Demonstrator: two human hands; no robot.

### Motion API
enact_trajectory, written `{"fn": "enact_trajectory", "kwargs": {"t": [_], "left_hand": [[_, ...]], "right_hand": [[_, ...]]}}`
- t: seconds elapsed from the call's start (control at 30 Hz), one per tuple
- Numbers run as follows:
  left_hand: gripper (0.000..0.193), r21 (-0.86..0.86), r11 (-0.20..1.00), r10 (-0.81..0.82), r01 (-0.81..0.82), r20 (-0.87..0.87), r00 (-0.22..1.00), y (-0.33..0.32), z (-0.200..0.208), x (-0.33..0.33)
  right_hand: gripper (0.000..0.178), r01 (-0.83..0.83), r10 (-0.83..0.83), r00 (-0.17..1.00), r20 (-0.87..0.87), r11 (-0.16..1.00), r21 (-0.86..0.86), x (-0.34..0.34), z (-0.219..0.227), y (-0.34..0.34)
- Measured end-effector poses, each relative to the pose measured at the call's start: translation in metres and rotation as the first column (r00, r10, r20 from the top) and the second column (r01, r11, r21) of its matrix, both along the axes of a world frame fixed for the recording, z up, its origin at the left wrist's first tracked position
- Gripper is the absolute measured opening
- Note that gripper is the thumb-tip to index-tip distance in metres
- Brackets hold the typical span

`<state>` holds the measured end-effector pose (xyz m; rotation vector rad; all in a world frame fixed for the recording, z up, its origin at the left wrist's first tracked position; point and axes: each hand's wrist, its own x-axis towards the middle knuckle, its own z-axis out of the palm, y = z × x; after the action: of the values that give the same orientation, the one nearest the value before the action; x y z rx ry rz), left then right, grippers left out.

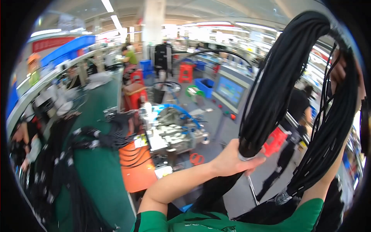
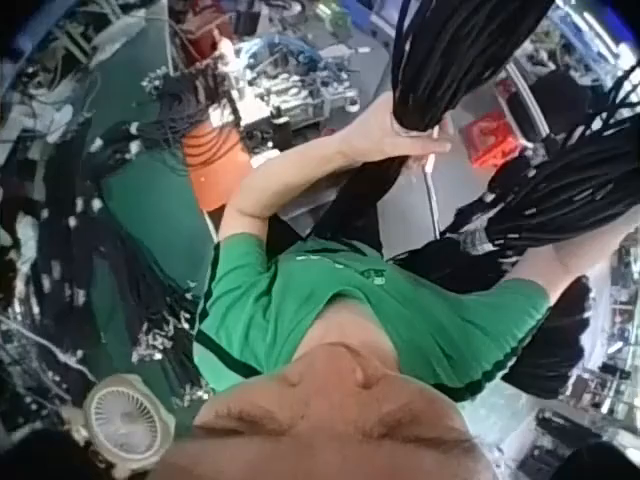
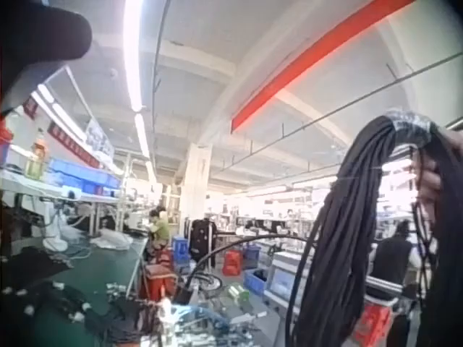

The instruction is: Feeding individual wire ends from a bundle into an automated processing machine for stripping or crimping.

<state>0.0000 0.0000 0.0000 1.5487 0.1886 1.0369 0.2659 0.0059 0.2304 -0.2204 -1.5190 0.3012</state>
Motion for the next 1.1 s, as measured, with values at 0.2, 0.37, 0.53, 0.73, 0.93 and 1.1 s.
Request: {"fn": "enact_trajectory", "kwargs": {"t": [0.2, 0.37, 0.53, 0.73, 0.93, 1.1], "left_hand": [[0.037, 0.142, 0.691, 0.723, -0.709, -0.161, 0.672, -0.096, 0.104, -0.156], [0.037, 0.172, 0.345, 0.938, -0.923, -0.086, 0.335, -0.180, 0.157, -0.231], [0.044, 0.226, -0.012, 0.994, -0.974, -0.099, -0.036, -0.244, 0.174, -0.273], [0.060, 0.849, -0.476, 0.487, -0.232, 0.035, -0.873, -0.265, 0.120, -0.367], [0.052, -0.014, 0.380, 0.906, -0.925, 0.209, 0.369, -0.138, -0.023, -0.261], [0.032, -0.073, -0.139, 0.964, -0.988, 0.217, -0.152, -0.120, -0.024, -0.287]], "right_hand": [[0.030, -0.617, 0.672, 0.737, 0.068, 0.711, -0.338, -0.068, -0.011, 0.086], [0.029, -0.622, 0.714, 0.696, 0.078, 0.653, -0.431, -0.187, -0.013, 0.088], [0.031, -0.676, 0.781, 0.625, 0.005, 0.544, -0.498, -0.296, -0.010, 0.087], [0.022, -0.667, 0.884, 0.442, -0.153, 0.209, -0.715, -0.417, -0.037, 0.017], [0.025, -0.757, 0.950, 0.287, -0.120, 0.149, -0.636, -0.546, -0.076, -0.029], [0.066, -0.724, 0.686, 0.659, 0.308, 0.690, 0.014, -0.529, -0.161, -0.013]]}}
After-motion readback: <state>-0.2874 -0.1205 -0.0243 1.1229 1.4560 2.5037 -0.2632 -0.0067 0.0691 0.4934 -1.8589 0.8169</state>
